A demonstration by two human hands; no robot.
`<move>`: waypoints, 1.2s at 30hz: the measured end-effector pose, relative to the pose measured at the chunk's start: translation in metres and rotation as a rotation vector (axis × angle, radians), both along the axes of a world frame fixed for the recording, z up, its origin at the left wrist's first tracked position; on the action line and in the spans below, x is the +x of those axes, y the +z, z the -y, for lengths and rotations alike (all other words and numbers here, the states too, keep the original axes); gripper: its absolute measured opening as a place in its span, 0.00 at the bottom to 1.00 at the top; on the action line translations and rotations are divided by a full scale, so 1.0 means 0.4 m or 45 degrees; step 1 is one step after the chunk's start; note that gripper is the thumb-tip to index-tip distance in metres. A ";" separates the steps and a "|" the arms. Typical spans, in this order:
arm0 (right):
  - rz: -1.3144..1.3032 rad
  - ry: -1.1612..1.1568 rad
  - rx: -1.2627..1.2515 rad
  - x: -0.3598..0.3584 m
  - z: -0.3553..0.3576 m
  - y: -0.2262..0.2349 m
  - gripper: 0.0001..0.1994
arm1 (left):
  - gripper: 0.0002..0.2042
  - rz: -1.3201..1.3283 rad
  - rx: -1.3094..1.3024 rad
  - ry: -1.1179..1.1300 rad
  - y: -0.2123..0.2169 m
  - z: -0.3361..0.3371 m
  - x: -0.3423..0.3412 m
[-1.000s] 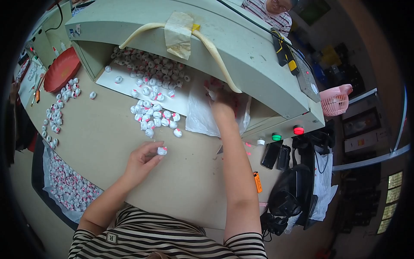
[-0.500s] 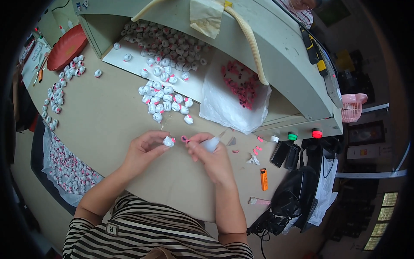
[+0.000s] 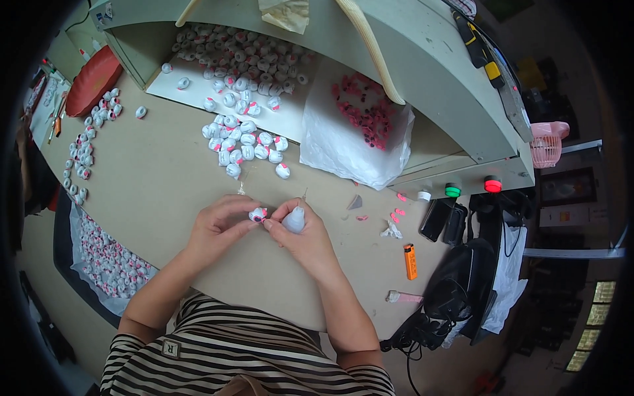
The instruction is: The person assembles small plastic cat heads by applying glue from a bottle and attaching pink plastic parts to them by hand.
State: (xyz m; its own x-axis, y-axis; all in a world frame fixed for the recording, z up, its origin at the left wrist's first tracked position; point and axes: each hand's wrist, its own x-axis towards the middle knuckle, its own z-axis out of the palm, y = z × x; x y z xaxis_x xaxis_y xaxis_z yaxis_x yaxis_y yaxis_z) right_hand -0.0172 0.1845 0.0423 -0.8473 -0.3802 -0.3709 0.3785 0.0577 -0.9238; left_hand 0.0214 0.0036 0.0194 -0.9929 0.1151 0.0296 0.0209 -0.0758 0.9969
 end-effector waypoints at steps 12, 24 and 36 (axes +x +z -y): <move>-0.204 -0.059 -0.133 0.026 0.026 0.004 0.10 | 0.10 0.264 0.341 -0.003 -0.008 0.002 0.000; 0.147 0.039 -0.363 0.014 0.020 -0.028 0.08 | 0.09 0.210 0.113 0.281 0.008 0.077 0.014; -0.448 -0.094 0.065 0.039 0.007 0.004 0.13 | 0.13 -0.546 -1.023 0.128 0.005 0.075 -0.121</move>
